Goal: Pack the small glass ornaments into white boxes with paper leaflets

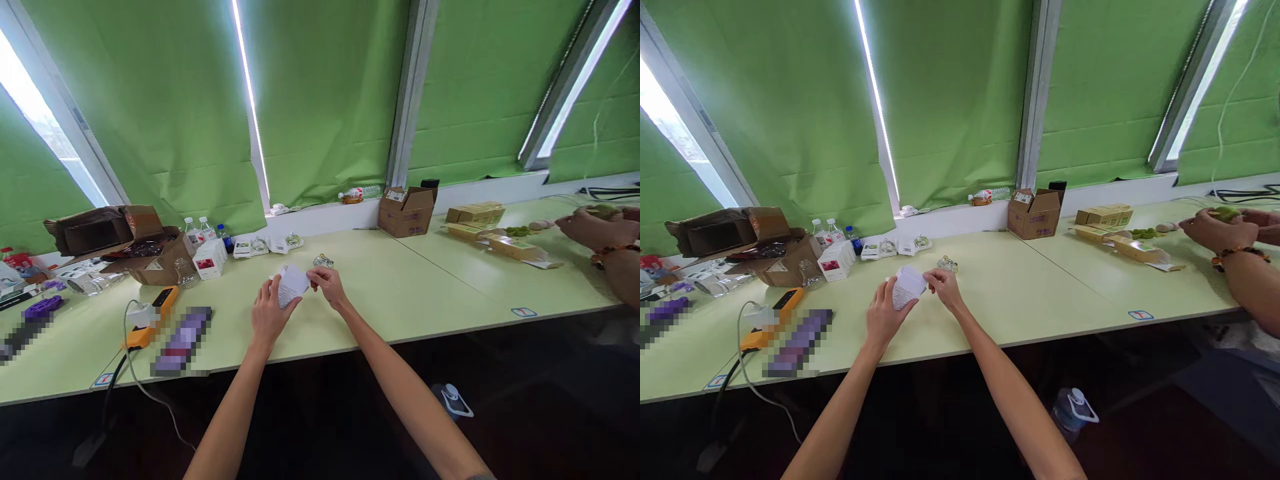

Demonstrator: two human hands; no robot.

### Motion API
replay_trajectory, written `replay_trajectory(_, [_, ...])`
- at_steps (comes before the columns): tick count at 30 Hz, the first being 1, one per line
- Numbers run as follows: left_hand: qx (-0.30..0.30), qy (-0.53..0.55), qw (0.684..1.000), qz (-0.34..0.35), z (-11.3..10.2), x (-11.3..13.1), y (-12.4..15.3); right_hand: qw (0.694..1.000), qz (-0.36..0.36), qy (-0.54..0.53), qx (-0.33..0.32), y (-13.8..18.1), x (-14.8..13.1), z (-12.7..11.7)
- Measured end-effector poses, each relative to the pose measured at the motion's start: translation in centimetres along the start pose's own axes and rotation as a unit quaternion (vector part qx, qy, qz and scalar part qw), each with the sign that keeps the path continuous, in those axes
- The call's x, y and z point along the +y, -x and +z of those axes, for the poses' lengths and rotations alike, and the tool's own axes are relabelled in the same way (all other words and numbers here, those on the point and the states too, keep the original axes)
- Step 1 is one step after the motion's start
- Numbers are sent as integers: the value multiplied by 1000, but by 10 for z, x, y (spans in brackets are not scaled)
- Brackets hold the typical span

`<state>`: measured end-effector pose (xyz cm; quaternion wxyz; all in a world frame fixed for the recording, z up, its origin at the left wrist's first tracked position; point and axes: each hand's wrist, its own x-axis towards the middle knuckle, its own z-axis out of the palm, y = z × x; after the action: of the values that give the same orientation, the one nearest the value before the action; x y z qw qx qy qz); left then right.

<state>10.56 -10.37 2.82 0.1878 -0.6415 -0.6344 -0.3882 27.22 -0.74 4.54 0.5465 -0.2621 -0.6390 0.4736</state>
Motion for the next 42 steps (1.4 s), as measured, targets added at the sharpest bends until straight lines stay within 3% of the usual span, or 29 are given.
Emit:
replay_trajectory(21, [6, -3, 1000, -5, 1, -2, 2, 995, 26, 0, -100, 1, 4, 2])
replay_trajectory(29, [36, -46, 998, 18, 4, -4, 2, 993, 27, -19, -112, -2, 11, 1])
replay_trajectory(42, [51, -21, 998, 31, 3, -6, 4, 987, 49, -48, -146, 1, 4, 1])
